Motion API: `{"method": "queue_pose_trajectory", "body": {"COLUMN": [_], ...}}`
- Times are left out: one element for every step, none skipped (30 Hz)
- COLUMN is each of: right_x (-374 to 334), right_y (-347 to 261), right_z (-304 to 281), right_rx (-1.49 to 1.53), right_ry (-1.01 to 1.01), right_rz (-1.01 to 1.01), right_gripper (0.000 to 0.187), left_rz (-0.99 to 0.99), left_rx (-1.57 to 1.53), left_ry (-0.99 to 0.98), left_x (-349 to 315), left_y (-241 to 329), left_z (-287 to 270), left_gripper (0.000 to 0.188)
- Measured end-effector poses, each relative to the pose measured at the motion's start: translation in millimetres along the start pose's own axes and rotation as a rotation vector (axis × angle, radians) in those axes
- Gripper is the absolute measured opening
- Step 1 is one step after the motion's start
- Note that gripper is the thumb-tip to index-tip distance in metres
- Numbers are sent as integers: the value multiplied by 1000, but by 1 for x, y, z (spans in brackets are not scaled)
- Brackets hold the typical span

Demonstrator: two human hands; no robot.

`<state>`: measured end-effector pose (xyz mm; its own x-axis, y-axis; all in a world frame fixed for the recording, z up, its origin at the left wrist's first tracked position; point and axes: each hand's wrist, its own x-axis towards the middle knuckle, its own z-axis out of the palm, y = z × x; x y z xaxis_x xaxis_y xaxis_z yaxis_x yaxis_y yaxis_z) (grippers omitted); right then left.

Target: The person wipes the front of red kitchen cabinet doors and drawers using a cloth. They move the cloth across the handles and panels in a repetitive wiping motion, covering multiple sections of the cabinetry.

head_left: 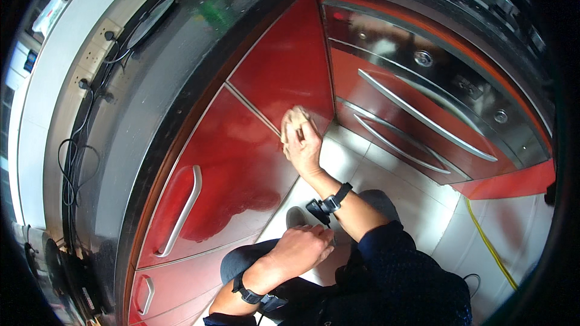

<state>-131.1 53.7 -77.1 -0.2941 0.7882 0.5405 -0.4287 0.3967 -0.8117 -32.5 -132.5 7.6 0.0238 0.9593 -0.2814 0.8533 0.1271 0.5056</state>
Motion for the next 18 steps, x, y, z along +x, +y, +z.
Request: {"method": "queue_pose_trajectory", "body": {"right_x": [-7,-9,-9,-6,1,5,10,11,11,4,-6,-18,-35,-51,-62,-80,-87,-89], "right_y": [6,11,12,9,6,-1,-8,-12,-12,-7,4,22,45,72,104,129,153,169], "right_z": [-4,-6,-5,-1,7,15,23,28,32,31,30,22,11,5,-3,-13,-21,-28], "right_rx": [141,251,309,340,267,104,-66,-14,-30,-44,-35,-37,-77,-88,-113,174,330,444], "right_ry": [6,42,42,24,-14,35,-4,13,-75,-46,31,113,125,233,308,328,323,331], "right_rz": [365,454,517,409,271,43,-79,-112,-34,-44,-33,-5,112,110,86,570,912,1092], "right_gripper": [17,19,17,17,15,15,16,17,18,20,21,17,13,12,11,6,4,7], "left_rz": [-4,-2,-7,-5,-21,-41,-50,-61,-63,-59,-80,-77,-91,-89,-88,-96,-84,-76], "left_rx": [-4,4,2,5,7,-12,-34,-42,-39,-21,-29,-29,-28,-22,-13,-4,1,15], "left_ry": [-4,3,-3,3,-17,-38,-51,-60,-41,-37,-68,-53,-51,-52,-56,-63,-74,-68], "left_x": [0,0,-1,-1,-2,-3,-3,-4,-4,-4,-3,-2,-2,-1,1,1,2,2], "left_y": [0,1,1,2,3,4,3,3,2,1,0,-1,-1,0,0,1,2,3], "left_z": [-1,-2,-3,-4,-3,-3,-3,-3,-4,-5,-6,-7,-8,-9,-9,-9,-9,-9], "left_gripper": [32,29,31,33,36,35,35,35,35,35,35,36,36,36,37,37,37,38]}}
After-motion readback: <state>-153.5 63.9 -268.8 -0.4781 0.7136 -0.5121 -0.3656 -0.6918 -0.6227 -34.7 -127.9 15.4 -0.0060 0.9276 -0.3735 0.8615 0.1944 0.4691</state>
